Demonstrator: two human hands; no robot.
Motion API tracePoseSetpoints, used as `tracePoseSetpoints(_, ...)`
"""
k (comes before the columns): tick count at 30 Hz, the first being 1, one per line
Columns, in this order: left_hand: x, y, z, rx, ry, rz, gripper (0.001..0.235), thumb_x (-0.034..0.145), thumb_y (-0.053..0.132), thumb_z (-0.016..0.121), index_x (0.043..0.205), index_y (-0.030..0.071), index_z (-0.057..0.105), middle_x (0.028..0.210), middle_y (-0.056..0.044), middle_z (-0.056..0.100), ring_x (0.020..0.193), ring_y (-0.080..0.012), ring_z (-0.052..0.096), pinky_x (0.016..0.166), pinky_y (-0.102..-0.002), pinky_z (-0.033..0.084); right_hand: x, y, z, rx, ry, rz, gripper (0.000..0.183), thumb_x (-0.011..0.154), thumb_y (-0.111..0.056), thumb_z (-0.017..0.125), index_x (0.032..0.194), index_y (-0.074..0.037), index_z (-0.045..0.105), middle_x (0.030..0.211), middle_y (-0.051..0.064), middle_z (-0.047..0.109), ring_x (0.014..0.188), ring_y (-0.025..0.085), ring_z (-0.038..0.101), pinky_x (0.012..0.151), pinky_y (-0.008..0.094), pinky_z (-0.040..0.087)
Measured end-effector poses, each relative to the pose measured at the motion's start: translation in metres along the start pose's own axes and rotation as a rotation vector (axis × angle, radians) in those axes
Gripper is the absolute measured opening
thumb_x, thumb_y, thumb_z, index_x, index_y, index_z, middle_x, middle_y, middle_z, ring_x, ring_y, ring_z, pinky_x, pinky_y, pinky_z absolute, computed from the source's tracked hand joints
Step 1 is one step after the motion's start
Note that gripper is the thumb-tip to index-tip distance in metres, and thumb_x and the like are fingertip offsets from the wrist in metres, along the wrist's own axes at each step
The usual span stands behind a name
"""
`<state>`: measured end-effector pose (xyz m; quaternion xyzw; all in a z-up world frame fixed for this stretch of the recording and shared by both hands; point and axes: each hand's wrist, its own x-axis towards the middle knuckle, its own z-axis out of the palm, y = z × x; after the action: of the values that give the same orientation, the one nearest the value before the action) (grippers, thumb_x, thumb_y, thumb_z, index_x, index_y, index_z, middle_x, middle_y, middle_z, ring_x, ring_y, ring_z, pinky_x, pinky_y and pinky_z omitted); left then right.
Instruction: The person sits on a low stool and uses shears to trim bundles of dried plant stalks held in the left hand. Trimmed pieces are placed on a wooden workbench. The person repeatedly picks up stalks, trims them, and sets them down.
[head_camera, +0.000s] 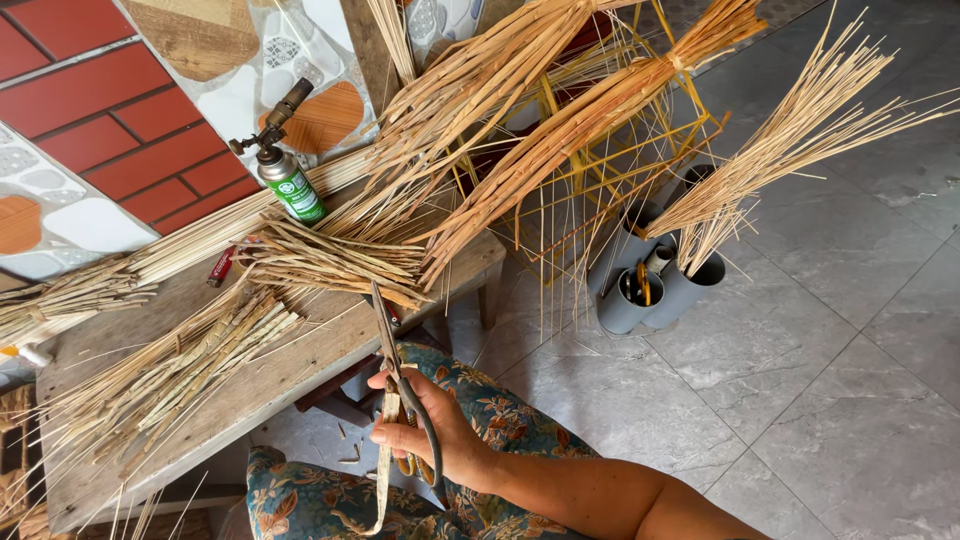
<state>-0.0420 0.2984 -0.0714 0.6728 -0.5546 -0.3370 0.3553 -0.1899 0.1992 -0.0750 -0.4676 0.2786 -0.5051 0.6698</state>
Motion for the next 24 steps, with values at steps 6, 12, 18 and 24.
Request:
tracePoseSetpoints(6, 0.001, 0.001, -0.001, -0.009, 0.004, -0.014, 0.045, 0.088, 0.003, 0.078, 0.131, 0.005, 0.066, 0.085, -0.008, 0.072, 0.071, -0.0137, 0.07, 0.067, -0.027, 0.055, -0.002, 0.001, 0.0, -0.014, -0.018, -0.022, 0.052, 0.097, -0.014, 0.075, 0.142, -0.005, 0.052, 0.087, 0.005, 0.07, 0.069, 0.008, 0.064, 0.063, 0.026, 0.056)
tracePoseSetpoints(12, 0.009, 0.009, 0.0, -0.022, 0.024, -0.011, 0.049, 0.088, 0.003, 0.078, 0.134, 0.005, 0.066, 0.083, -0.008, 0.072, 0.07, -0.0133, 0.07, 0.066, -0.026, 0.055, 0.0, -0.005, -0.001, -0.014, -0.04, -0.04, 0.052, 0.097, -0.014, 0.074, 0.143, -0.004, 0.051, 0.087, 0.005, 0.069, 0.069, 0.009, 0.064, 0.062, 0.026, 0.056)
tracePoseSetpoints(18, 0.002, 0.012, -0.004, -0.037, 0.067, -0.07, 0.052, 0.088, 0.002, 0.078, 0.138, 0.005, 0.066, 0.081, -0.008, 0.072, 0.068, -0.0129, 0.07, 0.066, -0.026, 0.055, -0.002, -0.012, -0.004, -0.03, -0.089, 0.015, 0.054, 0.096, -0.013, 0.074, 0.144, -0.006, 0.05, 0.088, 0.004, 0.068, 0.07, 0.009, 0.064, 0.063, 0.026, 0.055)
tracePoseSetpoints(24, -0.014, 0.014, -0.009, -0.202, 0.211, -0.042, 0.055, 0.087, 0.002, 0.079, 0.141, 0.005, 0.066, 0.079, -0.008, 0.072, 0.067, -0.0125, 0.07, 0.066, -0.025, 0.055, -0.009, -0.023, -0.01, -0.171, -0.171, -0.089, 0.053, 0.096, -0.004, 0.076, 0.143, -0.004, 0.052, 0.09, 0.003, 0.064, 0.078, 0.01, 0.063, 0.067, 0.026, 0.054)
